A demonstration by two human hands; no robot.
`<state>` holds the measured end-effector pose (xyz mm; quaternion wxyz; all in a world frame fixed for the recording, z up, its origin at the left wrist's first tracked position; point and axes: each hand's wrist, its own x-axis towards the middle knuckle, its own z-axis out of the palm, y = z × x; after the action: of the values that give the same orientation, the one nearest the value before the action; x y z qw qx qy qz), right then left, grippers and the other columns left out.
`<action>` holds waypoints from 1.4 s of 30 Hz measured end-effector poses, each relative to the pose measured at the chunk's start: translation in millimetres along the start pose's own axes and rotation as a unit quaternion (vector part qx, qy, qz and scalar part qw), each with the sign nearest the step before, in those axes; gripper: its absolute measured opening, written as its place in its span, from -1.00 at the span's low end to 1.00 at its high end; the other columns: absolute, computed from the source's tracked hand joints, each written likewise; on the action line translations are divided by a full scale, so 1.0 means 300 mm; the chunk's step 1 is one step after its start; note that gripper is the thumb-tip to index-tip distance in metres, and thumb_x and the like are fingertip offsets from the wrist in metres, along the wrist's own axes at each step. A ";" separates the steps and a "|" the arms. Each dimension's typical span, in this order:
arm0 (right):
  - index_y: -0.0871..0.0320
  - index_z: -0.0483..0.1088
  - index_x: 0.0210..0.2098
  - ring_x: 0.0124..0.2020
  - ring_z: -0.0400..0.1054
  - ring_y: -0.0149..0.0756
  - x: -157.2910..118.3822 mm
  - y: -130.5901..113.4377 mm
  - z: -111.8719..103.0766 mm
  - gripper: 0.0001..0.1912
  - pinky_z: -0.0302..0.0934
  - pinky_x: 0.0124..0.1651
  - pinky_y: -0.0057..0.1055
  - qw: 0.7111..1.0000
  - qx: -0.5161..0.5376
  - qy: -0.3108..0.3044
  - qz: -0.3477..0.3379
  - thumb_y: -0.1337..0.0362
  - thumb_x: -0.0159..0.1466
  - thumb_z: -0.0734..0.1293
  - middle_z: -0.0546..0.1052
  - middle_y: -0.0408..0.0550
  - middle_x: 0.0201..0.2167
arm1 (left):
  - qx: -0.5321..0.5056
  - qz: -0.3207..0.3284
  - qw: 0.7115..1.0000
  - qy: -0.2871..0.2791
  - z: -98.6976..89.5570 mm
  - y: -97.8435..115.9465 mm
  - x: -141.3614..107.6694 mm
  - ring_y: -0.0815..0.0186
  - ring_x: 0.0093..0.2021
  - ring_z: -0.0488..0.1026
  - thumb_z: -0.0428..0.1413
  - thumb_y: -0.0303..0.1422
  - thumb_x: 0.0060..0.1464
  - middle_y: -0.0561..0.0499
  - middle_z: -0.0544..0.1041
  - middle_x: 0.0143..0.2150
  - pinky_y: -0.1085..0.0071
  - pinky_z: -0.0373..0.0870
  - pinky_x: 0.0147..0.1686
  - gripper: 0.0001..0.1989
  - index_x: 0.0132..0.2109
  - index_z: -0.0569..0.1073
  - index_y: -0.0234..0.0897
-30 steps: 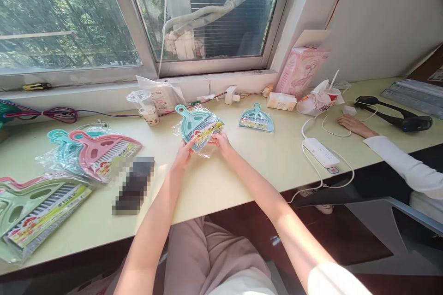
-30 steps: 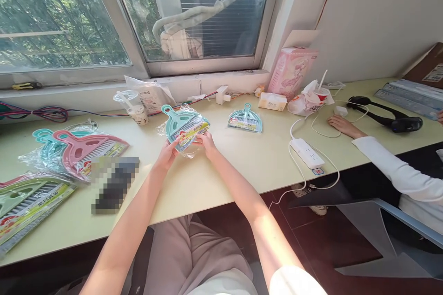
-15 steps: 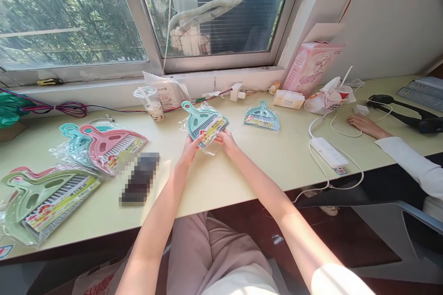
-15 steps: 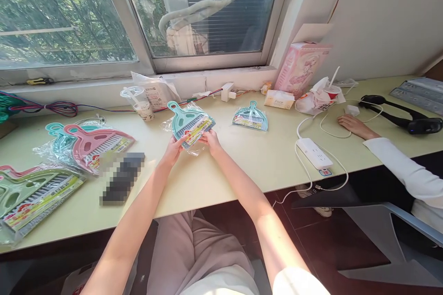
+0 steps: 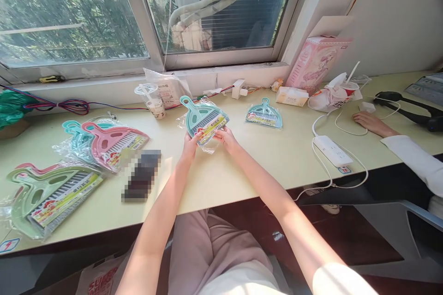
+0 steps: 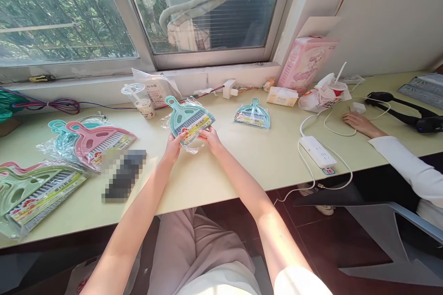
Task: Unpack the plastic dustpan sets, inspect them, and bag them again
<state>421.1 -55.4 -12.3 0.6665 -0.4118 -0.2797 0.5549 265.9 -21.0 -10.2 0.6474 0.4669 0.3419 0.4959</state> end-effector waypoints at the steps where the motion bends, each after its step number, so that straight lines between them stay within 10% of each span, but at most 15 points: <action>1: 0.11 0.32 -0.21 -0.17 0.53 -0.26 -0.001 -0.001 -0.001 -0.72 0.37 0.09 -0.21 1.000 0.000 -0.004 -0.001 0.41 0.08 0.38 0.59 -0.10 -0.20 | 0.001 0.002 1.000 -0.002 0.000 -0.001 0.000 0.17 -0.08 0.52 0.30 -0.24 -0.15 -0.08 0.53 -0.04 0.31 0.48 -0.18 -0.42 0.04 0.34 -0.23; 19: 0.13 0.34 -0.23 -0.21 0.53 -0.24 -0.003 0.003 -0.008 -0.67 0.42 0.02 -0.23 0.998 0.018 0.019 -0.057 0.42 0.02 0.44 0.60 -0.10 -0.29 | -0.014 -0.056 0.996 -0.071 0.026 0.010 -0.033 0.04 0.07 0.46 0.25 -0.28 -0.04 -0.17 0.42 0.17 0.17 0.58 -0.20 -0.41 0.14 0.29 -0.25; 37: 0.14 0.36 -0.28 -0.29 0.55 -0.28 0.020 -0.036 -0.026 -0.85 0.43 -0.01 -0.23 0.999 -0.030 -0.006 0.015 0.37 0.14 0.38 0.62 -0.07 -0.30 | 0.048 -0.026 0.995 -0.080 0.024 0.017 -0.035 0.10 -0.25 0.60 0.30 -0.20 -0.09 -0.21 0.51 0.04 0.15 0.59 -0.27 -0.37 0.10 0.29 -0.28; 42: 0.16 0.40 -0.34 -0.39 0.54 -0.27 0.042 -0.070 -0.062 -0.86 0.48 -0.11 -0.21 0.994 -0.069 0.081 -0.006 0.25 0.27 0.26 0.60 -0.06 -0.44 | 0.041 -0.029 0.995 -0.085 0.016 0.017 -0.028 0.09 -0.27 0.60 0.30 -0.20 -0.11 -0.22 0.51 0.06 0.16 0.59 -0.31 -0.31 0.14 0.23 -0.27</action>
<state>450.0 -48.5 -4.6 0.6601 -0.4988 -0.2647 0.4953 266.2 -30.1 -4.0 0.6684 0.5234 0.3189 0.4214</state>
